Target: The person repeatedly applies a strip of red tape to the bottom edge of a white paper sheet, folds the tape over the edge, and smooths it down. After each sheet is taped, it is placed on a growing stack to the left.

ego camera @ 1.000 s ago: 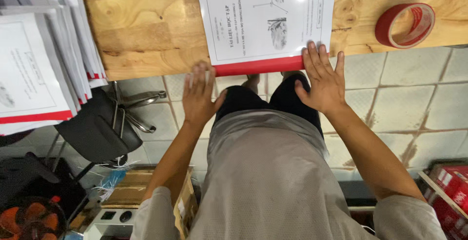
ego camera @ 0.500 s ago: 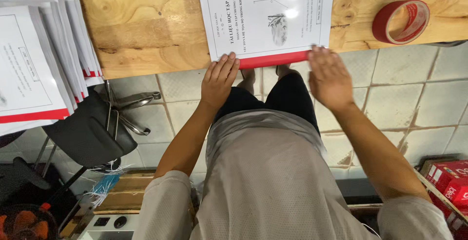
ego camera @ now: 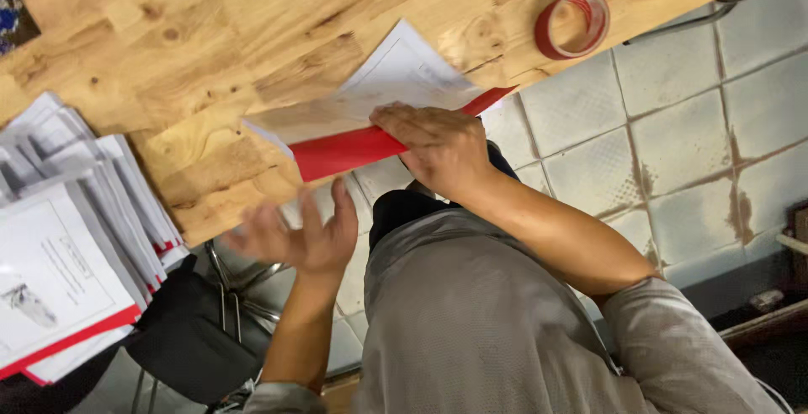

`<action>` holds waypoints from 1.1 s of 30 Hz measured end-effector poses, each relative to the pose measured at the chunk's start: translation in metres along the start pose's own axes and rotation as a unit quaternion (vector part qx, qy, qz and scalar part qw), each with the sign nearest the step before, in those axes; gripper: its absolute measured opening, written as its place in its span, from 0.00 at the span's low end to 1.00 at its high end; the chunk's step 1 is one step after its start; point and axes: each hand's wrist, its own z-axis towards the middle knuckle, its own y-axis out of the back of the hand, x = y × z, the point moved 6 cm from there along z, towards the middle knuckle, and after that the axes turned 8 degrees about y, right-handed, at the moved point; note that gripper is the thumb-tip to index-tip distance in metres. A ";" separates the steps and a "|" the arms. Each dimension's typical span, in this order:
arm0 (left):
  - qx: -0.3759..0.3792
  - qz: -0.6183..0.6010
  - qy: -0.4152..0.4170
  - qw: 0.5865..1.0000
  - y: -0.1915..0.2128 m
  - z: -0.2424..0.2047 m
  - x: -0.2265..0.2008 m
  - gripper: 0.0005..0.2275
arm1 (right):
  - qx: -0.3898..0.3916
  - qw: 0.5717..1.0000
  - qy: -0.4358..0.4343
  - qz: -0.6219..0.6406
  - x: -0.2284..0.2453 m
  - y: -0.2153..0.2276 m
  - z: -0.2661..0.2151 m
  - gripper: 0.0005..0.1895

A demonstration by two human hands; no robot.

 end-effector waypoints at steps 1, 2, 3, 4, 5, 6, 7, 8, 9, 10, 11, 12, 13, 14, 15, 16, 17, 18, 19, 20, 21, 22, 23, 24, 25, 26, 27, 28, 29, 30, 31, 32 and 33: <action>0.008 -0.075 0.019 0.997 0.003 0.008 -0.009 0.21 | -0.036 0.995 -0.056 0.069 -0.006 0.016 0.001 0.15; 0.017 -0.151 0.037 0.988 0.001 0.014 -0.017 0.23 | -0.074 0.982 -0.110 0.138 -0.015 0.028 0.000 0.13; 0.028 -0.214 0.059 0.975 0.000 0.016 -0.026 0.25 | -0.107 0.958 -0.159 0.214 -0.024 0.035 -0.002 0.12; 0.100 -0.252 0.073 0.960 -0.016 0.013 -0.039 0.25 | -0.143 0.927 -0.239 0.251 -0.036 0.037 -0.009 0.08; 0.166 -0.278 0.087 0.942 -0.037 0.008 -0.050 0.25 | -0.172 0.887 -0.309 0.295 -0.048 0.031 -0.013 0.08; 0.218 -0.266 0.096 0.934 -0.057 0.001 -0.058 0.27 | -0.196 0.840 -0.378 0.337 -0.060 0.018 -0.019 0.11; 0.274 -0.250 0.109 0.922 -0.078 -0.011 -0.062 0.28 | -0.190 0.795 -0.437 0.375 -0.070 0.000 -0.026 0.11; 0.290 -0.242 0.115 0.919 -0.097 -0.022 -0.061 0.30 | -0.181 0.746 -0.494 0.408 -0.080 -0.021 -0.036 0.10; 0.307 -0.238 0.120 0.914 -0.114 -0.034 -0.058 0.32 | -0.172 0.692 -0.550 0.434 -0.087 -0.041 -0.049 0.10; 0.329 -0.222 0.121 0.910 -0.127 -0.047 -0.053 0.32 | -0.160 0.653 -0.587 0.452 -0.088 -0.061 -0.063 0.11; 0.352 -0.208 0.122 0.904 -0.139 -0.060 -0.049 0.31 | -0.148 0.612 -0.623 0.465 -0.089 -0.078 -0.077 0.12; 0.374 -0.194 0.124 0.898 -0.149 -0.072 -0.046 0.31 | -0.135 0.570 -0.657 0.475 -0.091 -0.091 -0.091 0.13; 0.370 -0.193 0.114 0.902 -0.153 -0.080 -0.040 0.29 | -0.148 0.559 -0.661 0.477 -0.093 -0.100 -0.100 0.13; 0.365 -0.192 0.105 0.905 -0.157 -0.086 -0.035 0.28 | -0.162 0.549 -0.666 0.480 -0.093 -0.106 -0.110 0.14; 0.363 -0.194 0.094 0.907 -0.157 -0.092 -0.034 0.26 | -0.177 0.537 -0.671 0.479 -0.094 -0.110 -0.121 0.14; 0.350 -0.211 0.089 0.908 -0.155 -0.095 -0.032 0.23 | -0.169 0.538 -0.674 0.477 -0.096 -0.113 -0.130 0.14; 0.338 -0.230 0.084 0.909 -0.152 -0.098 -0.031 0.20 | -0.162 0.538 -0.677 0.475 -0.095 -0.114 -0.139 0.14; 0.326 -0.248 0.078 0.909 -0.146 -0.100 -0.030 0.16 | -0.154 0.539 -0.680 0.473 -0.093 -0.114 -0.147 0.14; 0.312 -0.256 0.083 0.911 -0.147 -0.096 -0.030 0.14 | -0.142 0.543 -0.681 0.470 -0.096 -0.111 -0.150 0.16; 0.298 -0.265 0.088 0.913 -0.148 -0.092 -0.030 0.12 | -0.129 0.547 -0.683 0.468 -0.098 -0.107 -0.154 0.18; 0.286 -0.270 0.094 0.915 -0.146 -0.088 -0.029 0.11 | -0.113 0.548 -0.685 0.466 -0.098 -0.104 -0.157 0.20; 0.299 -0.283 0.123 0.903 -0.147 -0.084 -0.027 0.09 | -0.070 0.636 -0.638 0.428 -0.100 -0.095 -0.152 0.20; 0.313 -0.295 0.153 0.890 -0.147 -0.082 -0.023 0.08 | -0.025 0.714 -0.584 0.385 -0.098 -0.088 -0.147 0.20; 0.327 -0.307 0.182 0.875 -0.147 -0.080 -0.019 0.07 | 0.019 0.783 -0.523 0.337 -0.094 -0.080 -0.141 0.21; 0.339 -0.305 0.169 0.874 -0.148 -0.074 -0.019 0.05 | 0.040 0.869 -0.440 0.221 -0.091 -0.069 -0.130 0.21; 0.351 -0.303 0.157 0.872 -0.150 -0.067 -0.018 0.05 | 0.059 0.931 -0.345 0.100 -0.086 -0.060 -0.117 0.22; 0.363 -0.302 0.143 0.870 -0.153 -0.060 -0.017 0.05 | 0.076 0.968 -0.240 -0.023 -0.077 -0.054 -0.103 0.23; 0.373 -0.310 0.148 0.862 -0.156 -0.054 -0.015 0.05 | 0.067 0.980 -0.177 -0.056 -0.072 -0.053 -0.091 0.24; 0.386 -0.320 0.154 0.851 -0.158 -0.051 -0.015 0.06 | 0.060 0.987 -0.116 -0.089 -0.066 -0.052 -0.081 0.26; 0.398 -0.330 0.159 0.841 -0.159 -0.048 -0.015 0.06 | 0.052 0.990 -0.054 -0.122 -0.060 -0.054 -0.071 0.28; 0.399 -0.331 0.159 0.840 -0.159 -0.046 -0.015 0.06 | 0.081 0.989 -0.069 -0.101 -0.065 -0.062 -0.062 0.26; 0.400 -0.332 0.160 0.839 -0.159 -0.043 -0.014 0.06 | 0.109 0.987 -0.083 -0.079 -0.068 -0.069 -0.056 0.25; 0.401 -0.333 0.160 0.838 -0.159 -0.042 -0.014 0.06 | 0.138 0.984 -0.098 -0.057 -0.072 -0.074 -0.051 0.24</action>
